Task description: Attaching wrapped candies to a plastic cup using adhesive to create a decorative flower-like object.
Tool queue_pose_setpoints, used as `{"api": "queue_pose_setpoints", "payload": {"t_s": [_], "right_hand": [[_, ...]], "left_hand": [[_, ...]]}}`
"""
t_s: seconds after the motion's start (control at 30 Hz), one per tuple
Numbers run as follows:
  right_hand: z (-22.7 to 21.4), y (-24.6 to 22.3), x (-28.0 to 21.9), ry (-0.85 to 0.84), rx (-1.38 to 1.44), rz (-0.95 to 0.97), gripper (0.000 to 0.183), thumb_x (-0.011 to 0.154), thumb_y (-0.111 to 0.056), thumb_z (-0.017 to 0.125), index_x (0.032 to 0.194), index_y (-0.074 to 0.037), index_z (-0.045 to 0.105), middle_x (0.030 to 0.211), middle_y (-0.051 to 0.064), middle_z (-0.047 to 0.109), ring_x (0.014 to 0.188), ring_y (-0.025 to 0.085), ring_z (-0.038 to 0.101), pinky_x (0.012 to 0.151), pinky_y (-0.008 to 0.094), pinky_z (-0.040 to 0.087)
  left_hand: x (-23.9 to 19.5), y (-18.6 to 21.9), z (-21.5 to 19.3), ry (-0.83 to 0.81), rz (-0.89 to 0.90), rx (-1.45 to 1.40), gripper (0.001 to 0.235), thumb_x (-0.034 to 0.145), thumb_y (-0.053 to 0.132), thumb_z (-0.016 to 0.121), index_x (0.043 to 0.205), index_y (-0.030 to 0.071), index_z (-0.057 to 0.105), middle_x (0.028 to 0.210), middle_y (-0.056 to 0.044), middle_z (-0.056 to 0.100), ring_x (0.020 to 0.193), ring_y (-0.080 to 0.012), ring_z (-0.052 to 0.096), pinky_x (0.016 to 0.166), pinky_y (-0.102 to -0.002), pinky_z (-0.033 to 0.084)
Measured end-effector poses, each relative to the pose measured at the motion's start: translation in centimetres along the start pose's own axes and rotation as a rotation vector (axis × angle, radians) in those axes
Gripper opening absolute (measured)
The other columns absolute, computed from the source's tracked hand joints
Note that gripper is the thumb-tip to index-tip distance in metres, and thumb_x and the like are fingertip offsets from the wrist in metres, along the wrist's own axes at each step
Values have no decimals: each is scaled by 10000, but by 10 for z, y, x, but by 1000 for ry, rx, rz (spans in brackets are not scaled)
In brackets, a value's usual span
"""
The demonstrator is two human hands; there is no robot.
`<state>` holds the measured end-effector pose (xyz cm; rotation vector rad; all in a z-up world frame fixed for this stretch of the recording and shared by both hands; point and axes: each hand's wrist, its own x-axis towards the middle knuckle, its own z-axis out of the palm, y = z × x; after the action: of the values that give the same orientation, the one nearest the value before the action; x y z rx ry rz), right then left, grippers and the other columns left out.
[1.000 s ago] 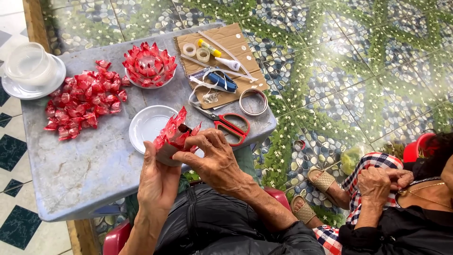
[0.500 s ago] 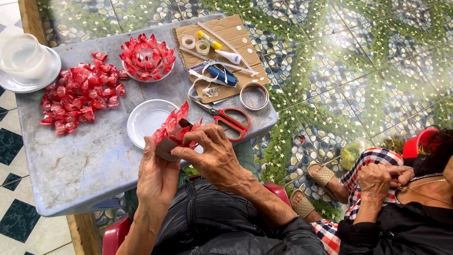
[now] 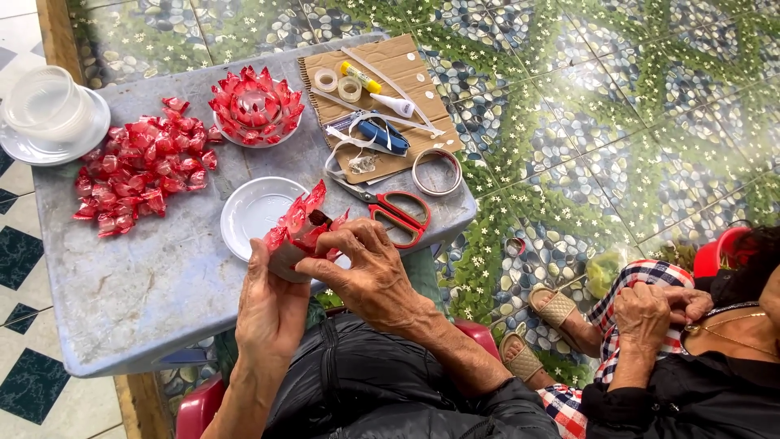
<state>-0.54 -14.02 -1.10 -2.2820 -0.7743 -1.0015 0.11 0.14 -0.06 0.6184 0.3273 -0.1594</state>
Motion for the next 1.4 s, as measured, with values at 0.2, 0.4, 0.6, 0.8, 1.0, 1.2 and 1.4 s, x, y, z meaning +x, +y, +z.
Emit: {"api": "queue_pose_setpoints", "payload": {"t_s": [0.2, 0.4, 0.6, 0.8, 1.0, 1.2, 1.4], "right_hand": [[1, 0, 2, 1, -10, 0, 194, 930, -44, 702, 1035, -204, 730, 999, 30, 553, 922, 257, 578, 948, 448, 508], [2, 0, 1, -1, -9, -2, 200, 914, -39, 712, 1035, -198, 726, 997, 33, 551, 926, 261, 582, 947, 452, 511], [-2, -2, 2, 14, -1, -4, 210, 918, -32, 709, 1037, -203, 732, 994, 32, 554, 916, 259, 586, 943, 445, 512], [4, 0, -2, 25, 0, 5, 193, 905, -42, 737, 1007, -206, 740, 995, 30, 572, 909, 260, 593, 937, 440, 514], [-9, 8, 5, 67, 357, 213, 154, 910, -178, 788, 1056, -227, 796, 1051, 17, 663, 963, 239, 635, 930, 405, 544], [28, 75, 13, 73, 246, 180, 202, 876, -69, 815, 1033, -192, 786, 979, 21, 660, 938, 236, 620, 932, 402, 516], [103, 108, 35, -230, 135, 97, 104, 925, -109, 746, 1001, -109, 676, 995, 88, 658, 925, 228, 579, 832, 368, 462]], "left_hand": [[3, 1, -1, 15, -16, 2, 503, 1023, 367, 507, 1389, 22, 499, 1261, -158, 643, 1129, -257, 624, 1119, -447, 496], [-1, 3, 4, 16, -2, -7, 488, 1020, 347, 523, 1373, 11, 498, 1235, -160, 650, 1110, -249, 627, 1110, -443, 502], [2, 1, -2, -27, -4, -9, 502, 1033, 391, 485, 1357, 9, 527, 1230, -180, 667, 1122, -265, 641, 1131, -467, 482], [5, -3, -11, -71, 44, -33, 476, 1050, 391, 474, 1311, 5, 566, 1194, -185, 686, 1107, -274, 659, 1123, -479, 504], [4, 12, -20, -71, 132, -134, 406, 1031, 381, 543, 1205, 29, 647, 1147, -166, 723, 1068, -289, 704, 1070, -491, 554], [-13, 65, 11, -62, 359, -221, 408, 973, 364, 599, 1214, 41, 660, 1245, -148, 711, 1164, -282, 694, 1164, -472, 553], [4, 93, -27, 29, 423, -203, 613, 888, 345, 629, 1405, 20, 581, 1416, -206, 644, 1302, -395, 642, 1066, -590, 566]]}}
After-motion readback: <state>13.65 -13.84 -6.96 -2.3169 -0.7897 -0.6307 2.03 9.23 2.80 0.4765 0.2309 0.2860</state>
